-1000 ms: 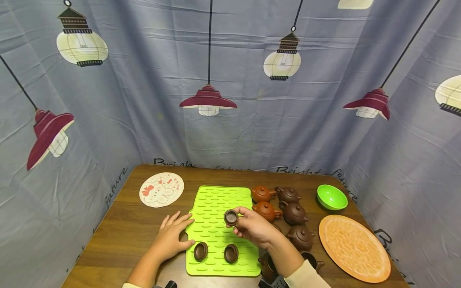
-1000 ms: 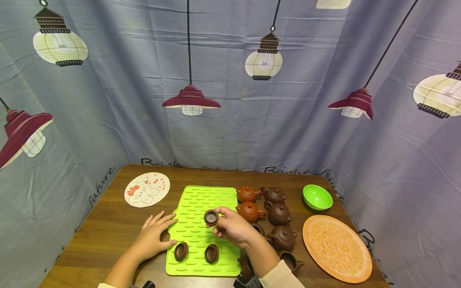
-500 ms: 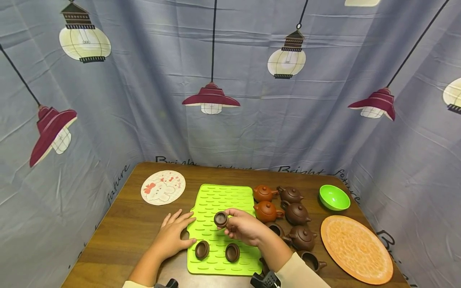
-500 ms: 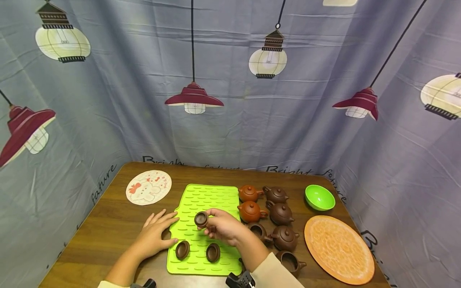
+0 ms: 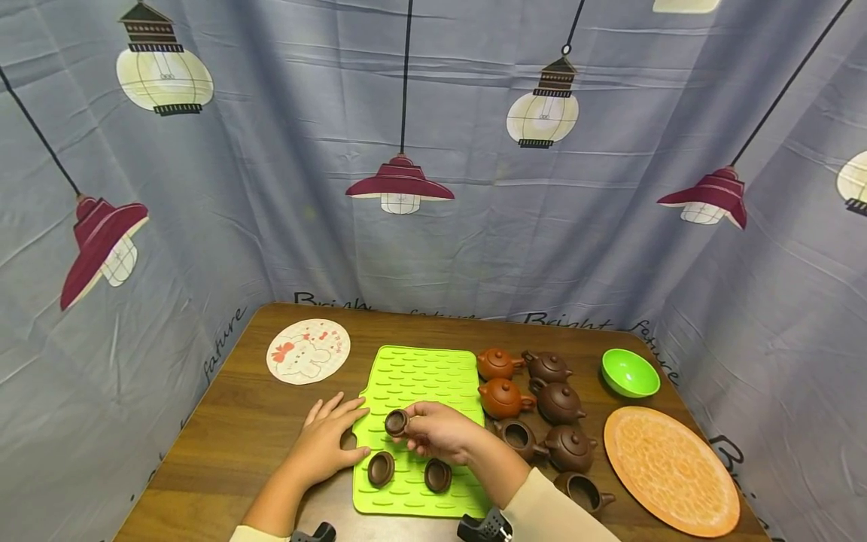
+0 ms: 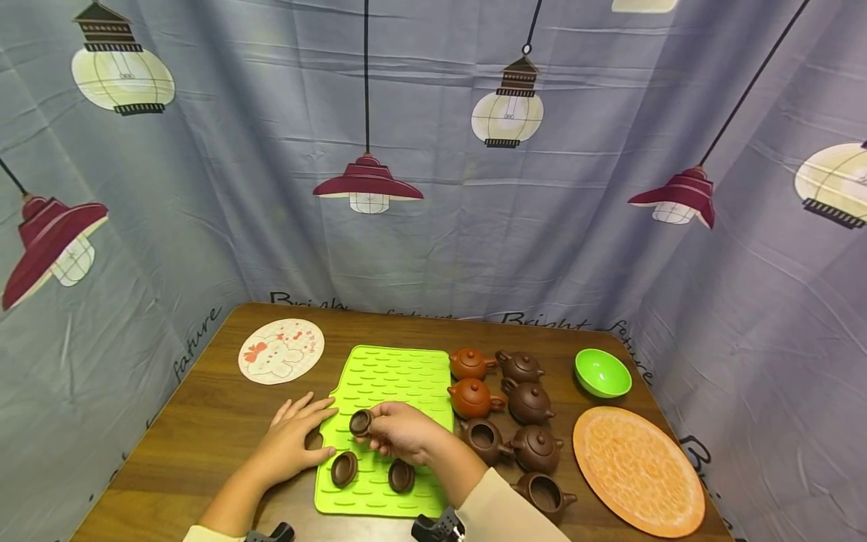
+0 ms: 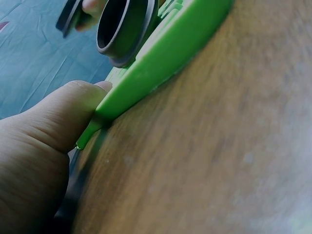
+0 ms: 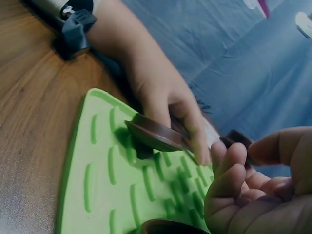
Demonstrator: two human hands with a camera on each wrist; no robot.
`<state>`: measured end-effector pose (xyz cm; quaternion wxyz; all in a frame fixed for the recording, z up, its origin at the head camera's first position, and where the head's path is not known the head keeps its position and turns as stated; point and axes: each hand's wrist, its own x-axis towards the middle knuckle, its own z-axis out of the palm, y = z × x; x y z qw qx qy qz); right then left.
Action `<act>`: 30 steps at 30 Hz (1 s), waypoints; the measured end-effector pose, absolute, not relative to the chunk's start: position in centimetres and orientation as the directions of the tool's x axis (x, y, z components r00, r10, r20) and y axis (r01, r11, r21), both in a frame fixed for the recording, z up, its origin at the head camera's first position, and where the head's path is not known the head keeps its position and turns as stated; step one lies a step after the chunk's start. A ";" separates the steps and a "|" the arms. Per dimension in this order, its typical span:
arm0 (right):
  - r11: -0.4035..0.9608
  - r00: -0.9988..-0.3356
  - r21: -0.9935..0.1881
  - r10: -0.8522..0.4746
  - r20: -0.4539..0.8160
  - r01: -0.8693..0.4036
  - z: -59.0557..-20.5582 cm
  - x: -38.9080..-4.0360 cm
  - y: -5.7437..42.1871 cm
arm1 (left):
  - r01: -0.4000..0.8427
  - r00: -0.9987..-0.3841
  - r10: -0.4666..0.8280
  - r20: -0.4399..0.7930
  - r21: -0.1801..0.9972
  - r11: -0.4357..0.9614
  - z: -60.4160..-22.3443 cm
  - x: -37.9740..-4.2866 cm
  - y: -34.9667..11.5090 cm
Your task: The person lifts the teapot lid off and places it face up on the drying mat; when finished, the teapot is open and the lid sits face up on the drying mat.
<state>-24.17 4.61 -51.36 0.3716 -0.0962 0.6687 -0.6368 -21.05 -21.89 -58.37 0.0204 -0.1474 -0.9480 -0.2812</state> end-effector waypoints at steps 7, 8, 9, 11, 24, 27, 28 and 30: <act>0.303 -0.755 -0.916 -0.526 -0.391 0.263 -52.1 -24.1 3.4 | 0.302 -0.952 0.278 0.126 0.521 0.798 -58.4 -21.1 -21.9; 0.325 -0.764 -0.914 -0.515 -0.388 0.245 -52.2 -24.1 3.3 | 0.300 -0.953 0.278 0.122 0.522 0.798 -58.4 -21.1 -21.9; 0.348 -0.772 -0.910 -0.507 -0.384 0.225 -52.3 -24.1 3.2 | 0.298 -0.953 0.278 0.120 0.523 0.799 -58.4 -21.1 -21.9; 0.384 -0.786 -0.903 -0.492 -0.375 0.191 -52.3 -24.1 3.1 | 0.297 -0.954 0.277 0.118 0.526 0.797 -58.3 -21.1 -21.9; 0.479 -0.813 -0.864 -0.433 -0.389 0.158 -52.5 -23.9 2.2 | 0.303 -0.952 0.277 0.130 0.521 0.798 -58.4 -21.1 -21.9; 0.489 -0.817 -0.858 -0.424 -0.390 0.156 -52.4 -23.8 2.1 | 0.303 -0.952 0.277 0.129 0.524 0.796 -58.3 -21.0 -21.9; 0.492 -0.818 -0.857 -0.423 -0.391 0.155 -52.4 -23.8 2.0 | 0.301 -0.953 0.276 0.127 0.525 0.796 -58.3 -21.0 -21.9; 0.498 -0.816 -0.854 -0.425 -0.392 0.150 -52.3 -23.8 2.0 | 0.298 -0.953 0.275 0.124 0.526 0.796 -58.3 -21.0 -21.9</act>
